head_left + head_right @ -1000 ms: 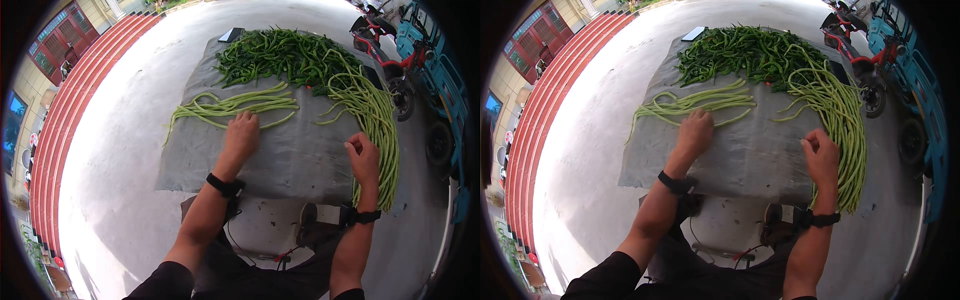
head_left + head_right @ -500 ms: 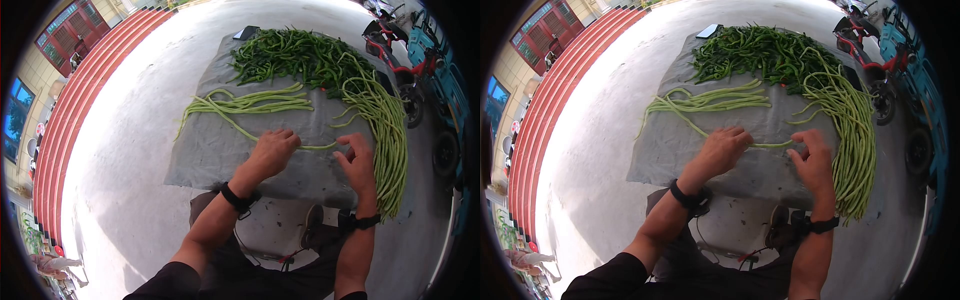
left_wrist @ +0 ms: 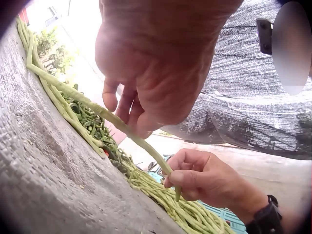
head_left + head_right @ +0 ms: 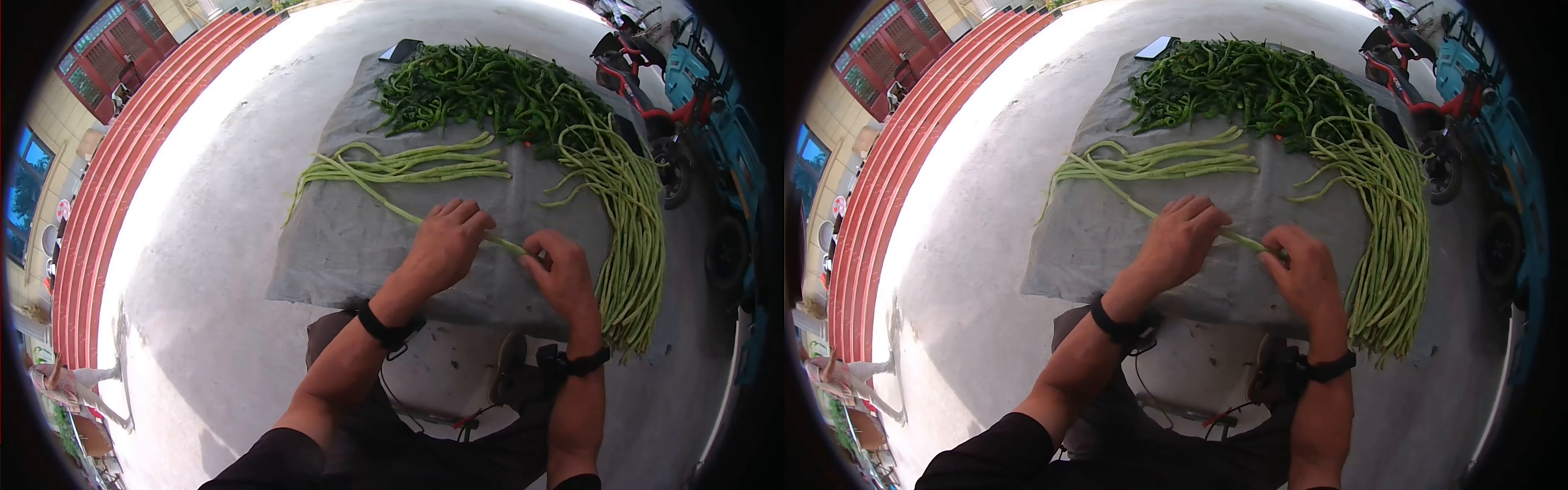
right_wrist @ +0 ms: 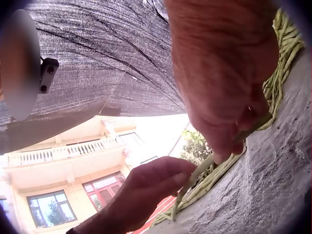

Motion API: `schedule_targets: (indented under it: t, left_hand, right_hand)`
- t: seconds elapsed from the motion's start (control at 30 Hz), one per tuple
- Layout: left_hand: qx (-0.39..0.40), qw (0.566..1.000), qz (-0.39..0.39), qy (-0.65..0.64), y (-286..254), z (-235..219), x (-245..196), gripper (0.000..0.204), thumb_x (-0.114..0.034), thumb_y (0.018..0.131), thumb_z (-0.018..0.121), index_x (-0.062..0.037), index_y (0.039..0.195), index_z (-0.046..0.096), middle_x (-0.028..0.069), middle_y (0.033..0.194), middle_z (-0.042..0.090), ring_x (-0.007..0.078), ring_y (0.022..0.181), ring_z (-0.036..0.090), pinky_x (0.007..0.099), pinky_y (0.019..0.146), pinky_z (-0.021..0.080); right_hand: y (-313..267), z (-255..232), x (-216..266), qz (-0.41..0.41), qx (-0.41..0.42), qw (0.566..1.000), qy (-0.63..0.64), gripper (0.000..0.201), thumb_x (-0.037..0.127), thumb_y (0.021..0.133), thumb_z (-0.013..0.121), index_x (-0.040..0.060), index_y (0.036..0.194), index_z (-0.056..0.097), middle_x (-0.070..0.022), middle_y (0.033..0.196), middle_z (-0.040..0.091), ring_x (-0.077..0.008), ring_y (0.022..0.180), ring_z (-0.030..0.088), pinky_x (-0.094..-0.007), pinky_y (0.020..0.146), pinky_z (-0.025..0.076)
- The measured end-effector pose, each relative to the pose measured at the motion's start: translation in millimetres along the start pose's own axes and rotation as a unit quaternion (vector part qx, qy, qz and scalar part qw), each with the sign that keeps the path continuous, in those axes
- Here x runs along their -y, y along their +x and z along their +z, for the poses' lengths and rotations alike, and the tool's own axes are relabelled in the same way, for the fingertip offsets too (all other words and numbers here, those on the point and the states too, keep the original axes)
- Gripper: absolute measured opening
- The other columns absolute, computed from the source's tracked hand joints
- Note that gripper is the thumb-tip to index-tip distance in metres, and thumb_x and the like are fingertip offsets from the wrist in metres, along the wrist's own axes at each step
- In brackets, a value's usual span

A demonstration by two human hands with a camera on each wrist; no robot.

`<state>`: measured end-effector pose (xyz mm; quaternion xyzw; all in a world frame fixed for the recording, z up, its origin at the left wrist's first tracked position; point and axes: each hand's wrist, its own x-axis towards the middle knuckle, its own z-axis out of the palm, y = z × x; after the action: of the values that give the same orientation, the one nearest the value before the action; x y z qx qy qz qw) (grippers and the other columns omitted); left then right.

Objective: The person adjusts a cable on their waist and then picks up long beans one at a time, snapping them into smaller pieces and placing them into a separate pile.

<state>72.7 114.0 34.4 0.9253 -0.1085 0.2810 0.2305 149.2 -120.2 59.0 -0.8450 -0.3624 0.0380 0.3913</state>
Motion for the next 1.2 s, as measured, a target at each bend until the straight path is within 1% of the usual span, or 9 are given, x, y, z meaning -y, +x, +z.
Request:
schedule_targets:
  t: [0.17, 0.27, 0.37, 0.53, 0.6, 0.67, 0.87, 1.0, 1.2]
  left_hand:
    - [-0.121, 0.990, -0.038, -0.055, 4.4, -1.7, -5.8, 0.015, 0.003, 0.093, 0.068, -0.0058, 0.105, 0.068, 0.0094, 0.097, 0.066, 0.0323, 0.091, 0.068, 0.0450, 0.076, 0.054]
    - [-0.101, 0.984, -0.088, -0.117, 2.2, -0.6, -12.6, 0.011, 0.001, 0.094, 0.069, -0.0052, 0.104, 0.068, 0.0104, 0.094, 0.069, 0.0290, 0.084, 0.070, 0.0429, 0.070, 0.054]
    - [0.001, 0.979, -0.096, -0.181, -1.5, 1.0, -18.8, 0.010, -0.002, 0.093, 0.072, -0.0047, 0.102, 0.068, 0.0104, 0.091, 0.070, 0.0260, 0.083, 0.072, 0.0392, 0.069, 0.055]
    - [0.088, 0.945, -0.197, -0.246, -11.1, 18.2, -17.4, 0.018, -0.013, 0.099, 0.071, -0.0025, 0.114, 0.071, 0.0106, 0.103, 0.076, 0.0212, 0.094, 0.074, 0.0362, 0.076, 0.057]
    - [0.115, 0.894, -0.280, -0.329, -12.1, 19.0, -12.2, 0.027, -0.018, 0.103, 0.069, -0.0017, 0.125, 0.068, 0.0109, 0.114, 0.077, 0.0200, 0.102, 0.074, 0.0352, 0.080, 0.057]
    - [0.133, 0.798, -0.374, -0.453, -9.9, 16.4, -10.0, 0.037, -0.023, 0.107, 0.066, -0.0008, 0.136, 0.063, 0.0120, 0.128, 0.075, 0.0199, 0.111, 0.073, 0.0343, 0.084, 0.056]
    - [-0.024, 0.638, -0.443, -0.629, -9.7, 28.6, 2.1, 0.041, -0.019, 0.111, 0.057, -0.0029, 0.149, 0.051, 0.0147, 0.144, 0.067, 0.0248, 0.124, 0.070, 0.0340, 0.089, 0.056]
    - [-0.080, 0.588, -0.447, -0.669, -9.3, 27.5, 5.7, 0.042, -0.011, 0.111, 0.053, 0.0005, 0.151, 0.048, 0.0165, 0.150, 0.062, 0.0274, 0.132, 0.066, 0.0354, 0.092, 0.058]
    - [-0.137, 0.554, -0.411, -0.711, -10.2, 38.7, 26.7, 0.042, -0.011, 0.112, 0.052, 0.0008, 0.152, 0.047, 0.0127, 0.153, 0.061, 0.0274, 0.135, 0.064, 0.0359, 0.094, 0.060]
  right_hand:
    - [0.0, -6.9, -0.9, 0.026, -0.033, 0.999, 0.024, 0.014, 0.008, 0.092, 0.075, -0.0002, 0.101, 0.067, -0.0116, 0.087, 0.069, -0.0247, 0.071, 0.063, -0.0372, 0.063, 0.049]
    - [-0.9, -10.3, -4.8, 0.039, -0.043, 0.998, 0.036, 0.014, 0.010, 0.093, 0.074, -0.0004, 0.100, 0.068, -0.0106, 0.083, 0.069, -0.0214, 0.067, 0.060, -0.0367, 0.062, 0.047]
    - [-0.8, -12.8, -7.2, 0.052, -0.059, 0.996, 0.041, 0.013, 0.009, 0.092, 0.075, -0.0004, 0.100, 0.069, -0.0098, 0.082, 0.069, -0.0183, 0.064, 0.058, -0.0356, 0.061, 0.046]
    - [-4.8, -25.5, -18.0, 0.072, -0.073, 0.993, 0.053, 0.013, 0.004, 0.090, 0.076, 0.0004, 0.100, 0.070, -0.0029, 0.080, 0.068, -0.0093, 0.062, 0.052, -0.0300, 0.059, 0.042]
    - [-8.0, -33.5, -19.6, 0.082, -0.067, 0.993, 0.059, 0.013, 0.003, 0.089, 0.077, 0.0010, 0.100, 0.071, -0.0001, 0.080, 0.067, -0.0064, 0.062, 0.049, -0.0281, 0.058, 0.041]
    - [-11.9, -40.7, -23.0, 0.093, -0.061, 0.992, 0.066, 0.013, 0.003, 0.088, 0.077, 0.0015, 0.099, 0.071, 0.0022, 0.080, 0.067, -0.0044, 0.062, 0.048, -0.0266, 0.058, 0.039]
    - [-21.7, -54.1, -41.8, 0.091, -0.071, 0.986, 0.123, 0.011, 0.004, 0.090, 0.075, 0.0022, 0.100, 0.070, 0.0057, 0.080, 0.062, -0.0013, 0.064, 0.047, -0.0235, 0.060, 0.039]
    - [-25.6, -62.9, -52.4, 0.089, -0.083, 0.984, 0.132, 0.011, 0.004, 0.090, 0.075, 0.0022, 0.100, 0.070, 0.0066, 0.080, 0.060, -0.0009, 0.066, 0.047, -0.0228, 0.061, 0.039]
    - [-30.3, -72.5, -51.4, 0.104, -0.067, 0.985, 0.122, 0.010, 0.004, 0.091, 0.075, 0.0034, 0.098, 0.068, 0.0068, 0.082, 0.059, -0.0017, 0.067, 0.045, -0.0233, 0.063, 0.038]
